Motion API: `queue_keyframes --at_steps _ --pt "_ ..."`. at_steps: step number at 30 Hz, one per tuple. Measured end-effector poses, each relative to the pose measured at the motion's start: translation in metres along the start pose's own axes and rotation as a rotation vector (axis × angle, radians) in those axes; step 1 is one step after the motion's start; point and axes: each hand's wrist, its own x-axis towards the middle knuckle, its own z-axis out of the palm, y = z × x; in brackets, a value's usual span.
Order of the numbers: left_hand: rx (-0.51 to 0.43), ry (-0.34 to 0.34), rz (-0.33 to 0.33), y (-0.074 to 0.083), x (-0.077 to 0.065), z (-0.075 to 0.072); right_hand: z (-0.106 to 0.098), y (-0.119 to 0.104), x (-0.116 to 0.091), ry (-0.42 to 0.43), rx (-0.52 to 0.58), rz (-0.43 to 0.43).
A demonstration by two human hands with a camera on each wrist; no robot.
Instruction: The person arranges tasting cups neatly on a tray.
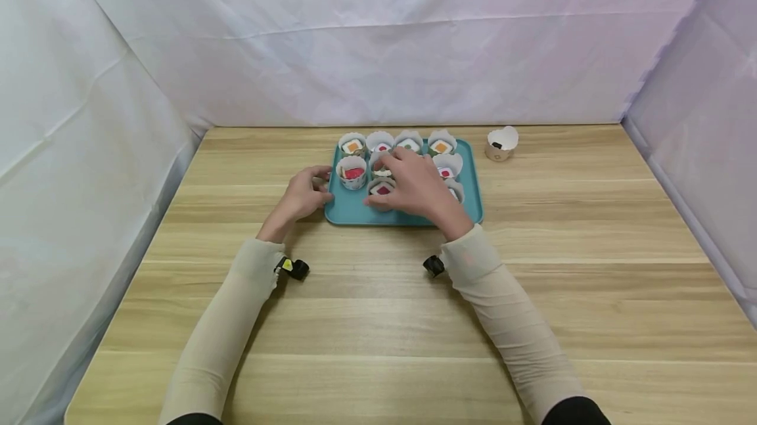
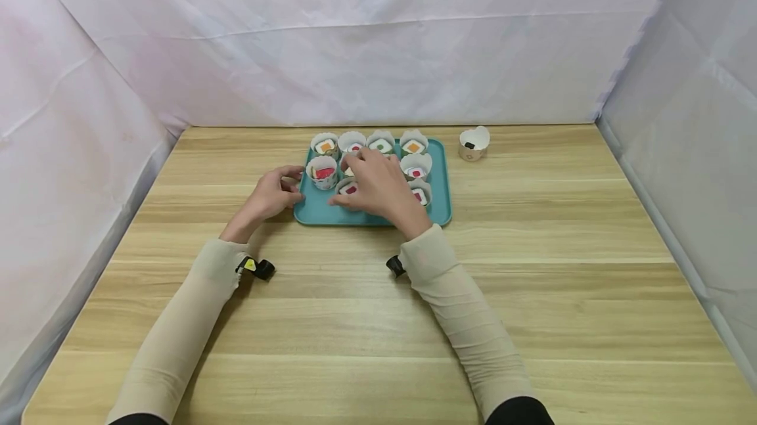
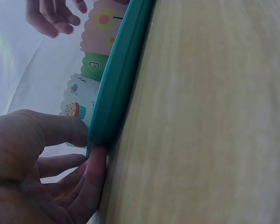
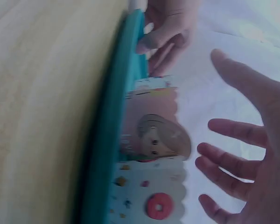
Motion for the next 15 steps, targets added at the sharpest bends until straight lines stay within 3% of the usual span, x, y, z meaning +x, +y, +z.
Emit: queue_keyframes --at_steps 8,15 --pt "-0.004 0.005 0.002 -0.001 -0.001 -0.001 -0.032 0.010 -0.012 0.140 0.243 -0.055" --pt "-0.001 -0.001 0.006 0.000 0.000 0.001 -0.057 0.056 -0.026 0.223 0.348 0.026"
